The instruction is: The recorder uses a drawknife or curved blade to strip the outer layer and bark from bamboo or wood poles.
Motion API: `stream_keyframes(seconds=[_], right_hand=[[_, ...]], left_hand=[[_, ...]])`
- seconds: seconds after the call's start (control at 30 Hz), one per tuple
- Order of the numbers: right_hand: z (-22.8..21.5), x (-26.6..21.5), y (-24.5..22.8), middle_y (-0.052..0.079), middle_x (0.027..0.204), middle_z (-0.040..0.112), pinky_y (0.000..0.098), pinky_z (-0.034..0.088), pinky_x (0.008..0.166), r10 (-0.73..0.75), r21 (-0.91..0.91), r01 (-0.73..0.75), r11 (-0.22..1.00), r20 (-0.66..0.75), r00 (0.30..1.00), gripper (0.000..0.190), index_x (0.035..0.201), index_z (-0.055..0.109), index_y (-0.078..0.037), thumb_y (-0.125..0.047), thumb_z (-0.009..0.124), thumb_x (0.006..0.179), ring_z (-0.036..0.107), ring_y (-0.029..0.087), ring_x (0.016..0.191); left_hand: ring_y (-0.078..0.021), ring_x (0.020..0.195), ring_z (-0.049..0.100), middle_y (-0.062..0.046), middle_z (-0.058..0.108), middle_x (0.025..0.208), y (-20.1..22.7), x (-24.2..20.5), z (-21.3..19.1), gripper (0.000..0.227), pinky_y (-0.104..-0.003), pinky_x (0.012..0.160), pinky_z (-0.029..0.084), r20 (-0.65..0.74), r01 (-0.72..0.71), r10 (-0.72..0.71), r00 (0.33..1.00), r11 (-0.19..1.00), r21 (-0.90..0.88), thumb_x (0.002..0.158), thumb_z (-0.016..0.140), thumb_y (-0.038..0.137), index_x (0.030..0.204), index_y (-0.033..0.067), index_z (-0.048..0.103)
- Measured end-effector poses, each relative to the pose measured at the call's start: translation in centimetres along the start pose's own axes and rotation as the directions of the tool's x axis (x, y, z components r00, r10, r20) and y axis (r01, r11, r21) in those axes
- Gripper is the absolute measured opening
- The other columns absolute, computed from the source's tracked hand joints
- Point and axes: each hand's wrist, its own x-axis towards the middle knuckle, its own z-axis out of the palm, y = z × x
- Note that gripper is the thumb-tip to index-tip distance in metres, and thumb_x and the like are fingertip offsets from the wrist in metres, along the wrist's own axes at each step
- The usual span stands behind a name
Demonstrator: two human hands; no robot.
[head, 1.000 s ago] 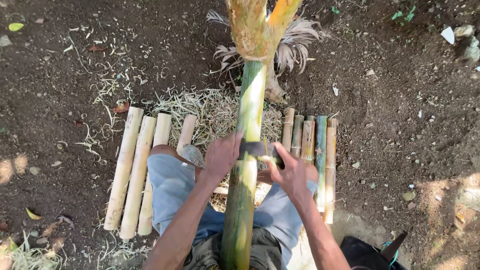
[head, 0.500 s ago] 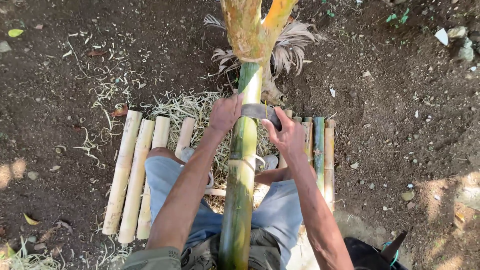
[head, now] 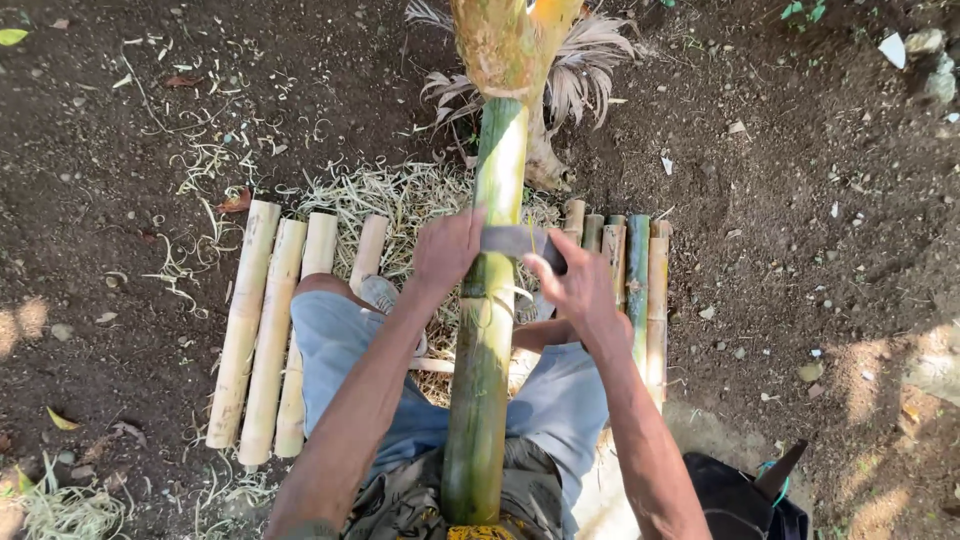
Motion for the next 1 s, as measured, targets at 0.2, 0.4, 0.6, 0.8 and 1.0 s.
stream_keyframes(seconds=[0.2, 0.4, 0.6, 0.8, 1.0], right_hand=[[2.3, -6.8, 2.1, 0.019, 0.074, 0.068, 0.0401, 0.053, 0.059, -0.111, 0.011, 0.112, 0.994, -0.071, 0.991, 0.046, 0.121, 0.066, -0.007, -0.039, 0.076, 0.090, 0.070, 0.030, 0.064], [1.0, -6.1, -0.4, 0.018, 0.066, 0.067, 0.0425, 0.051, 0.053, -0.011, -0.052, 0.012, 0.999, 0.013, 1.000, 0.049, 0.121, 0.068, -0.008, -0.040, 0.080, 0.085, 0.067, 0.030, 0.056], [1.2, 4.0, 2.4, 0.013, 0.065, 0.067, 0.0415, 0.051, 0.053, -0.109, -0.111, 0.101, 0.989, -0.066, 0.992, 0.041, 0.114, 0.067, -0.009, -0.045, 0.073, 0.093, 0.066, 0.027, 0.052], [1.3, 6.7, 2.2, 0.014, 0.072, 0.071, 0.0407, 0.052, 0.051, -0.209, -0.166, 0.181, 0.969, -0.176, 0.962, 0.037, 0.107, 0.067, -0.008, -0.041, 0.075, 0.093, 0.069, 0.028, 0.057], [0.8, 0.3, 0.1, 0.016, 0.072, 0.070, 0.0411, 0.050, 0.049, -0.219, -0.097, 0.206, 0.974, -0.156, 0.963, 0.042, 0.120, 0.067, -0.007, -0.036, 0.078, 0.091, 0.067, 0.029, 0.053]], left_hand=[[-0.0446, 0.054, 0.065, -0.026, 0.062, 0.060, 5.5, -6.2, -5.4, 0.037, -0.055, 0.052, 0.053, 0.149, 0.117, -0.113, 0.982, 0.993, -0.014, 0.108, 0.044, 0.028, 0.094, 0.0034, 0.068], [-0.0435, 0.055, 0.066, -0.026, 0.063, 0.059, 4.1, -7.5, -4.2, 0.046, -0.054, 0.054, 0.053, 0.116, 0.155, -0.163, 0.980, 0.985, 0.077, 0.108, 0.046, 0.031, 0.079, 0.0027, 0.067], [-0.0412, 0.058, 0.066, -0.026, 0.067, 0.069, -1.7, 2.4, 1.1, 0.049, -0.052, 0.059, 0.056, 0.005, 0.051, -0.051, 0.999, 0.998, -0.022, 0.109, 0.038, 0.033, 0.088, 0.0014, 0.068], [-0.0419, 0.059, 0.066, -0.026, 0.068, 0.073, -2.7, 7.0, 1.6, 0.055, -0.055, 0.078, 0.055, 0.048, 0.034, -0.031, 0.998, 0.997, -0.076, 0.110, 0.031, 0.039, 0.105, 0.0025, 0.072], [-0.0416, 0.058, 0.067, -0.025, 0.068, 0.070, 0.5, -1.2, -1.1, 0.042, -0.053, 0.058, 0.054, 0.063, 0.133, -0.130, 0.990, 0.989, -0.061, 0.109, 0.039, 0.031, 0.108, 0.0012, 0.069]])
